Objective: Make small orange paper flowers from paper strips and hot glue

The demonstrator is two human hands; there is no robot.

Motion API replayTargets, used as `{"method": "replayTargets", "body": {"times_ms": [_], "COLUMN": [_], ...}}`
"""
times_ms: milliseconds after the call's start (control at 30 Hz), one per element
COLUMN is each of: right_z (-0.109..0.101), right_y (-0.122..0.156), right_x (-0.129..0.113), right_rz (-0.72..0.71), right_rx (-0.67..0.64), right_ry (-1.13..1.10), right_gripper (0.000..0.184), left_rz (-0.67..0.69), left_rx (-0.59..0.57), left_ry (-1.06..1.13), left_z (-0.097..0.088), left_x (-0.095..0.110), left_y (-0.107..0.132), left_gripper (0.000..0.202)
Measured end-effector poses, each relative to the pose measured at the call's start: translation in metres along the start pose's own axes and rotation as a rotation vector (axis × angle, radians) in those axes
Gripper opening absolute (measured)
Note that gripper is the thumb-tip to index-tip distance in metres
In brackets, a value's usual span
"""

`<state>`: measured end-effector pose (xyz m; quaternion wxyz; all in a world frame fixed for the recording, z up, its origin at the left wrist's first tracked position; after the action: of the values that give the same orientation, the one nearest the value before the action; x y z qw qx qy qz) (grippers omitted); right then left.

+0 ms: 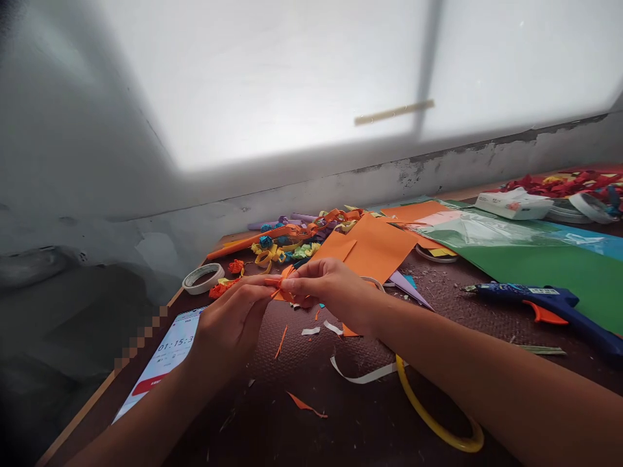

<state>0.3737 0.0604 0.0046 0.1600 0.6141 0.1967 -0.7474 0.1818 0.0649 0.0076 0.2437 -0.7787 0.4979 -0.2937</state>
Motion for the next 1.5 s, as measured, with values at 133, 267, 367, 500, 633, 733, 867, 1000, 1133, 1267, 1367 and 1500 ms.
{"method": "replayTargets", "body": {"times_ms": [133,267,367,500,633,733,867,1000,1133,1267,1367,1500], "right_z": [0.005,0.010,0.010,0.007,0.005,0.006,0.007,0.005,0.005,0.007,0.005,-0.001], "right_y": [0.002,0.005,0.005,0.002,0.000,0.001,0.000,0.001,0.005,0.006,0.007,0.007], "right_x": [-0.003,-0.006,-0.006,-0.004,-0.005,-0.006,-0.006,-0.005,-0.007,-0.005,-0.005,-0.007], "right_rz": [-0.025,-0.058,-0.029,-0.006,0.003,-0.013,-0.045,-0.131,-0.347,-0.413,-0.567,-0.723], "right_rx": [0.094,0.140,0.152,0.110,0.097,0.076,0.056,0.134,0.243,0.151,0.179,0.205], "right_ry": [0.183,0.380,0.379,0.229,0.161,0.153,0.191,0.316,0.564,0.554,0.668,0.861], "right_gripper": [0.025,0.029,0.033,0.037,0.039,0.040,0.039,0.035,0.019,0.018,0.007,0.008], "left_rz": [-0.012,0.079,0.130,0.139,0.084,0.003,-0.066,-0.163,-0.277,-0.295,-0.316,-0.332], "left_rx": [0.057,0.022,-0.006,-0.019,0.024,0.075,0.140,0.169,0.282,0.271,0.242,0.176], "left_ry": [-0.251,-0.277,-0.239,-0.209,-0.154,-0.072,0.001,0.131,0.394,0.537,0.554,0.544], "left_z": [0.000,-0.001,-0.002,-0.002,-0.001,-0.001,-0.001,0.000,-0.001,-0.002,-0.002,-0.003], "left_x": [-0.001,0.002,0.003,0.004,0.005,0.005,0.004,0.003,0.004,0.005,0.001,-0.003], "left_y": [0.002,0.003,0.002,0.002,0.002,0.002,0.002,0.002,-0.001,-0.003,-0.002,-0.001], "left_gripper": [0.014,0.016,0.020,0.023,0.021,0.020,0.019,0.016,0.012,0.010,0.009,0.015]}}
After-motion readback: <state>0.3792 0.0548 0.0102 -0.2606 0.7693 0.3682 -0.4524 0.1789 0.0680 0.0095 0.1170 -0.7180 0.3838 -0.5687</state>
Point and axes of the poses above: each hand's wrist, its own y-axis away from the middle knuckle, its own z-axis out of the palm, x = y × z, the point moved 1 cm from there along -y, towards the middle knuckle, and after that the axes turned 10 degrees about -x, right-handed, at the moved point
